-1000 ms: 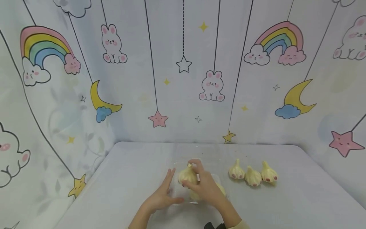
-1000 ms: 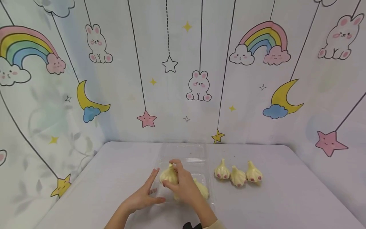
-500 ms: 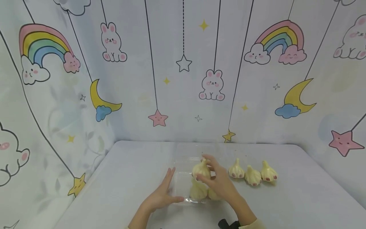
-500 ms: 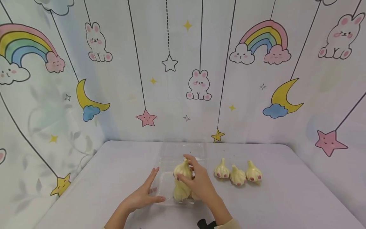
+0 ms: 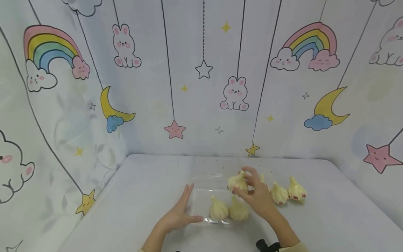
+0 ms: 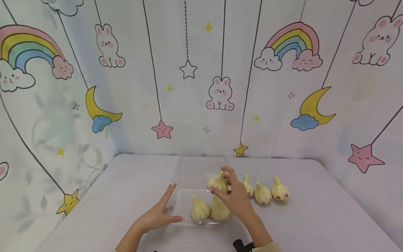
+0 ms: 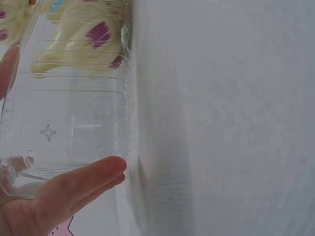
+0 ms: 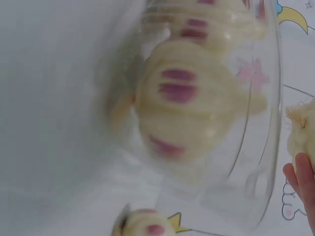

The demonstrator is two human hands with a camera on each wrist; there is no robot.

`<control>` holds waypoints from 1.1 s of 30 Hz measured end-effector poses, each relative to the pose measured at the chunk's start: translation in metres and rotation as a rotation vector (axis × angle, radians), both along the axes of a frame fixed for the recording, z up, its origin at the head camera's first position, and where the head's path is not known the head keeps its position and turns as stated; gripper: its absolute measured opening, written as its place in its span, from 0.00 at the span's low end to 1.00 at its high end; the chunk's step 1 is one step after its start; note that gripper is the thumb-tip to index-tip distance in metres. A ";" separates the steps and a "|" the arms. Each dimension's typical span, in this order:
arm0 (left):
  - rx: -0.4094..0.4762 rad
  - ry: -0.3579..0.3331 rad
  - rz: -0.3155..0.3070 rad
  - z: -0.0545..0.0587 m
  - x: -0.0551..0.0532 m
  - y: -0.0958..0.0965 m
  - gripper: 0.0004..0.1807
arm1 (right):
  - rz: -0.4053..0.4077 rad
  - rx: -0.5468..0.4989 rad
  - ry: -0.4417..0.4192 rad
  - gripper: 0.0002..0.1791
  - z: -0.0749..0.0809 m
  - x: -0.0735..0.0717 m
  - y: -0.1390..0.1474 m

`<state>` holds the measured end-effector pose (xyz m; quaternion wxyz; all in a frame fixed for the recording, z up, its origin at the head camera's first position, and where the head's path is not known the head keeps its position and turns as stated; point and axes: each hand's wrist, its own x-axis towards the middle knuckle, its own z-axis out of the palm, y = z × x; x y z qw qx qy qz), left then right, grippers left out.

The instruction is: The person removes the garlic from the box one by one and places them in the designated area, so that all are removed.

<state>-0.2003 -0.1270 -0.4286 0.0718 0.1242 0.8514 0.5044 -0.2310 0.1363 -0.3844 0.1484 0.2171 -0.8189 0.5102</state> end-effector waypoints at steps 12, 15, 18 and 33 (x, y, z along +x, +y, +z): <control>0.018 0.003 -0.029 0.001 -0.002 0.000 0.59 | -0.057 0.037 0.009 0.34 -0.004 0.001 0.029; 0.017 0.002 -0.026 0.001 0.000 0.000 0.60 | -0.075 0.063 0.038 0.33 -0.007 0.000 0.036; 0.010 0.003 -0.018 0.002 0.001 0.000 0.60 | -0.110 0.109 0.057 0.33 -0.008 0.000 0.044; -0.013 0.019 -0.026 0.000 0.000 -0.001 0.60 | -0.189 0.263 0.015 0.32 -0.014 0.000 0.069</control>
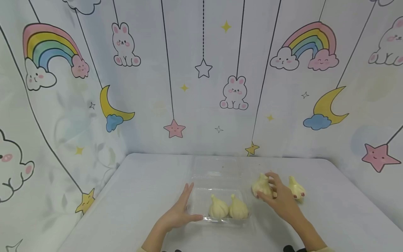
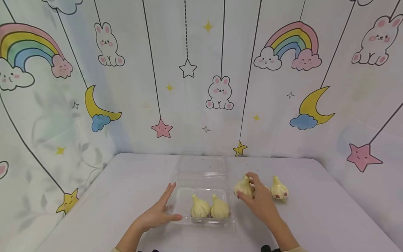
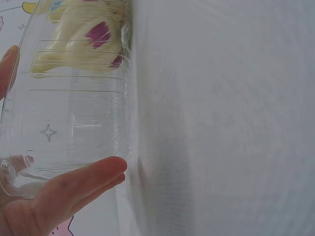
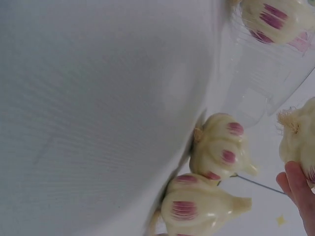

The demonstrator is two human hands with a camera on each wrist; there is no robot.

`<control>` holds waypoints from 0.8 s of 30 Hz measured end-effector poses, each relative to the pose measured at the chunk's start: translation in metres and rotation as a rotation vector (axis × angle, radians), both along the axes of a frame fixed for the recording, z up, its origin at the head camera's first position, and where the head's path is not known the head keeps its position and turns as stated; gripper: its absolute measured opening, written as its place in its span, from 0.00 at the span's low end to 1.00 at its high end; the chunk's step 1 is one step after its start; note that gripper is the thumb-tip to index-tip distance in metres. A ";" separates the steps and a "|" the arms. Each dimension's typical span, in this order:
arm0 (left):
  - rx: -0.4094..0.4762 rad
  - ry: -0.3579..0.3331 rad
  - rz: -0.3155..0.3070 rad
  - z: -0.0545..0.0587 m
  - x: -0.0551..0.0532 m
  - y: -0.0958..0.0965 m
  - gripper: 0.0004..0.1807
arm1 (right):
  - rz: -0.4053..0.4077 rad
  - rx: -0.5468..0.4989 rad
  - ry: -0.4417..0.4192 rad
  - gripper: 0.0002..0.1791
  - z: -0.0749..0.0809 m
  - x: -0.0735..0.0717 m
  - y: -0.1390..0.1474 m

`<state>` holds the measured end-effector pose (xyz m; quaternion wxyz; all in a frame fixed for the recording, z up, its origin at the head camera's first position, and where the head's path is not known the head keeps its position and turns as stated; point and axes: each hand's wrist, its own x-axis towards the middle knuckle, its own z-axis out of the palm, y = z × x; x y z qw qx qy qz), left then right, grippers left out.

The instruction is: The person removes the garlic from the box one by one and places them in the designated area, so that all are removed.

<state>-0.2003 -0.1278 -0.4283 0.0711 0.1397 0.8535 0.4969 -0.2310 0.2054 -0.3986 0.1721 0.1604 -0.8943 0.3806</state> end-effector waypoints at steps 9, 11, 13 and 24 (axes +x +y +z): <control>0.001 -0.004 0.004 -0.001 -0.001 0.000 0.60 | -0.039 0.121 -0.110 0.32 -0.005 0.000 0.004; 0.006 -0.003 0.003 -0.001 -0.001 0.000 0.60 | -0.043 0.148 -0.139 0.32 -0.006 0.000 0.004; 0.009 0.000 0.001 -0.001 0.000 0.000 0.60 | -0.046 0.167 -0.181 0.32 -0.007 -0.001 0.004; -0.005 0.001 0.003 -0.001 -0.001 -0.001 0.60 | -0.017 0.184 -0.260 0.32 -0.014 -0.008 -0.001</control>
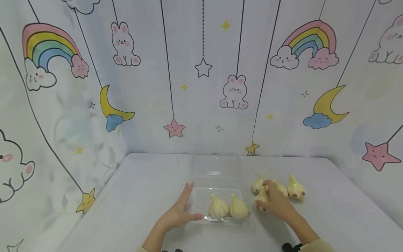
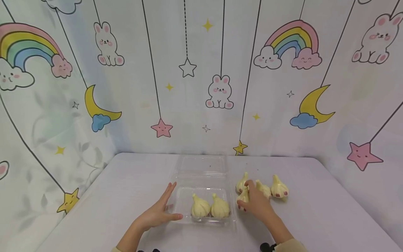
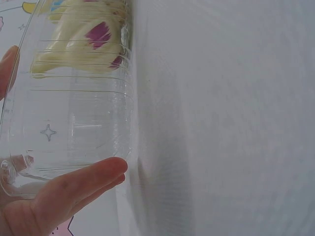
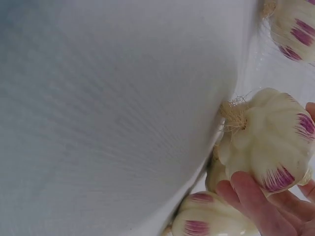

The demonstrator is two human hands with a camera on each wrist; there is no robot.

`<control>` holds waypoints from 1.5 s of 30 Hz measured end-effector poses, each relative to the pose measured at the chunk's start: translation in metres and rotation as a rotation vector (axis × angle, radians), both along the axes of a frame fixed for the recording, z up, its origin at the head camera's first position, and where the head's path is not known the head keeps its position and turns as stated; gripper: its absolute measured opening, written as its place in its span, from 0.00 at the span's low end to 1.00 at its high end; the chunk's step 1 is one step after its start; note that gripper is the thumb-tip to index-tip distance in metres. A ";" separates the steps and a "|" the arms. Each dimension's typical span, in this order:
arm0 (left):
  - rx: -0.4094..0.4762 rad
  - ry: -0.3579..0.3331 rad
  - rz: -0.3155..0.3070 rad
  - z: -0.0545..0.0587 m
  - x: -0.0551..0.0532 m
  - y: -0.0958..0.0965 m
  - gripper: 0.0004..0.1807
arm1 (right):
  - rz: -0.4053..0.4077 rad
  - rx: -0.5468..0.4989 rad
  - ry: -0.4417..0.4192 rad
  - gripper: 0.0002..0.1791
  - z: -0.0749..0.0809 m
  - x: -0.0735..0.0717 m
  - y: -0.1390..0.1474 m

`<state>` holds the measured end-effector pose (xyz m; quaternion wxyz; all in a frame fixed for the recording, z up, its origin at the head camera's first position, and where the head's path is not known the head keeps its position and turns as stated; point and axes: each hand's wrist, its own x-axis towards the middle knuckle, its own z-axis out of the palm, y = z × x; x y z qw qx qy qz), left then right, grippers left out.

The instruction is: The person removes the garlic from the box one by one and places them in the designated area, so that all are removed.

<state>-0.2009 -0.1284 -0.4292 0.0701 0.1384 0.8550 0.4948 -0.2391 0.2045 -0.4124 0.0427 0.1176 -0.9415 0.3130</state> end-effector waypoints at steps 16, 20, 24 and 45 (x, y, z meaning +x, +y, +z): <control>0.010 -0.007 0.005 -0.003 -0.003 0.001 0.60 | -0.011 0.099 0.058 0.37 -0.004 -0.002 0.004; 0.008 -0.010 0.009 -0.003 -0.003 0.001 0.60 | -0.018 0.124 0.079 0.41 -0.001 -0.001 0.005; 0.000 -0.004 0.010 -0.003 -0.003 0.000 0.60 | -0.028 0.129 0.065 0.42 0.001 0.000 0.006; -0.002 0.012 0.000 -0.003 -0.002 0.000 0.60 | -0.082 0.060 0.124 0.36 0.027 0.018 -0.006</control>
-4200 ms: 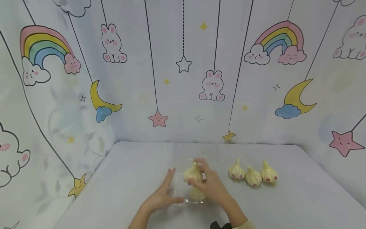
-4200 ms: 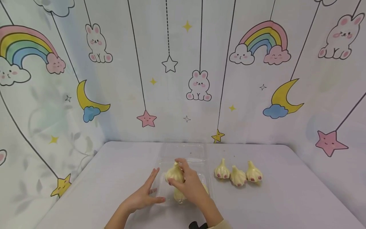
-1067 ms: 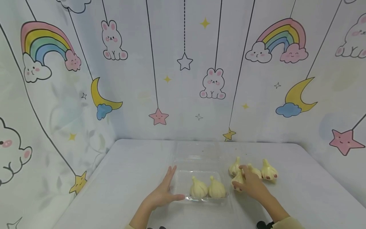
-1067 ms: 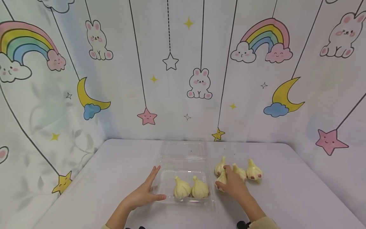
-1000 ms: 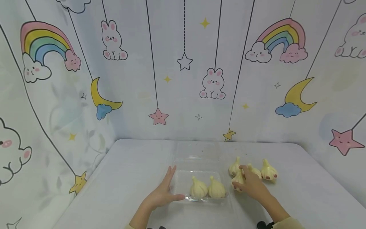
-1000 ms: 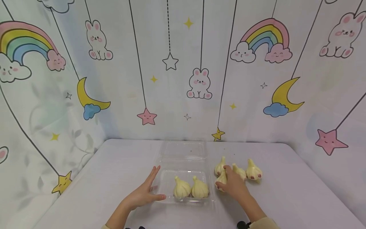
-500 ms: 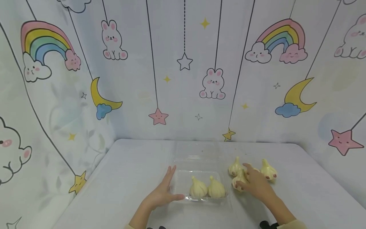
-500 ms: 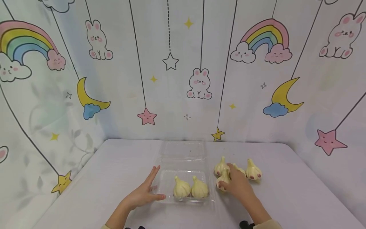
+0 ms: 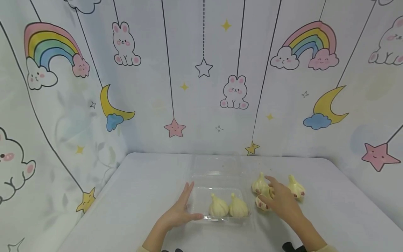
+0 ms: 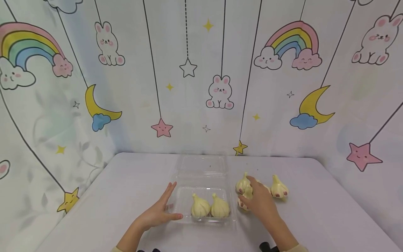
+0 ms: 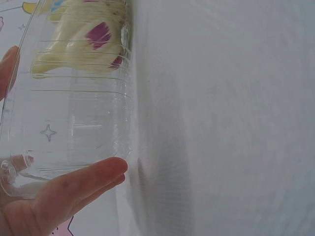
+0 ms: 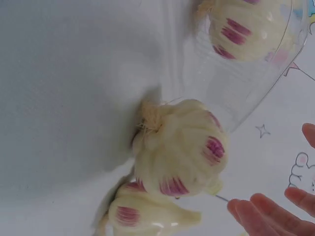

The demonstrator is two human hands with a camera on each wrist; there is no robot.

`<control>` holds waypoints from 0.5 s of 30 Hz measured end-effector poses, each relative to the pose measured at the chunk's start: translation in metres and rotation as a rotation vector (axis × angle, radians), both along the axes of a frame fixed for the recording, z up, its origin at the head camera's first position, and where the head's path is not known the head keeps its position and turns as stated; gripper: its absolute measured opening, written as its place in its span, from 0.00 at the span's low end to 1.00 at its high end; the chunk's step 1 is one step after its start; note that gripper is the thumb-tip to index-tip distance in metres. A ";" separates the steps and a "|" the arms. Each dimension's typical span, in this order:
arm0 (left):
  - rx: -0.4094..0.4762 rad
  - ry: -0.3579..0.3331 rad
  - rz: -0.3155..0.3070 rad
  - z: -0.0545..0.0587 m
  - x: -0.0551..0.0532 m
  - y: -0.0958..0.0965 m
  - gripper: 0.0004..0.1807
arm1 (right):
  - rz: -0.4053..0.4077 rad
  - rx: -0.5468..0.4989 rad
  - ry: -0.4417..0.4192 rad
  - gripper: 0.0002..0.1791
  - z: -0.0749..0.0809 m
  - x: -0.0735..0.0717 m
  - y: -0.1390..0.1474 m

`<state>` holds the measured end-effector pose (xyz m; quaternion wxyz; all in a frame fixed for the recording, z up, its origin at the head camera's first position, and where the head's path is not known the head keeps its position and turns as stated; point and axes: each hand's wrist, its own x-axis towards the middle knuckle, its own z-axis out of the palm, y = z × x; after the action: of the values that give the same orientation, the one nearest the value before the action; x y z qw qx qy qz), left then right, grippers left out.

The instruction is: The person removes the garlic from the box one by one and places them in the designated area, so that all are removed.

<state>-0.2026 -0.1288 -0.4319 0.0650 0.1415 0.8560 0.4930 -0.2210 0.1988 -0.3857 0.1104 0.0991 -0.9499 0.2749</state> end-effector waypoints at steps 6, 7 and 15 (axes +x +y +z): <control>0.012 -0.002 -0.006 0.001 0.001 0.000 0.59 | 0.034 -0.090 0.085 0.32 0.002 0.005 -0.009; 0.013 -0.002 -0.006 0.001 0.001 0.001 0.59 | 0.040 -0.110 0.099 0.31 0.002 0.005 -0.010; -0.005 -0.003 0.006 0.002 0.001 0.001 0.60 | 0.118 -0.247 0.129 0.30 0.001 0.011 -0.026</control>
<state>-0.2011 -0.1274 -0.4298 0.0651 0.1379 0.8576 0.4912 -0.2100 0.1731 -0.3842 0.1663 0.1577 -0.8923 0.3889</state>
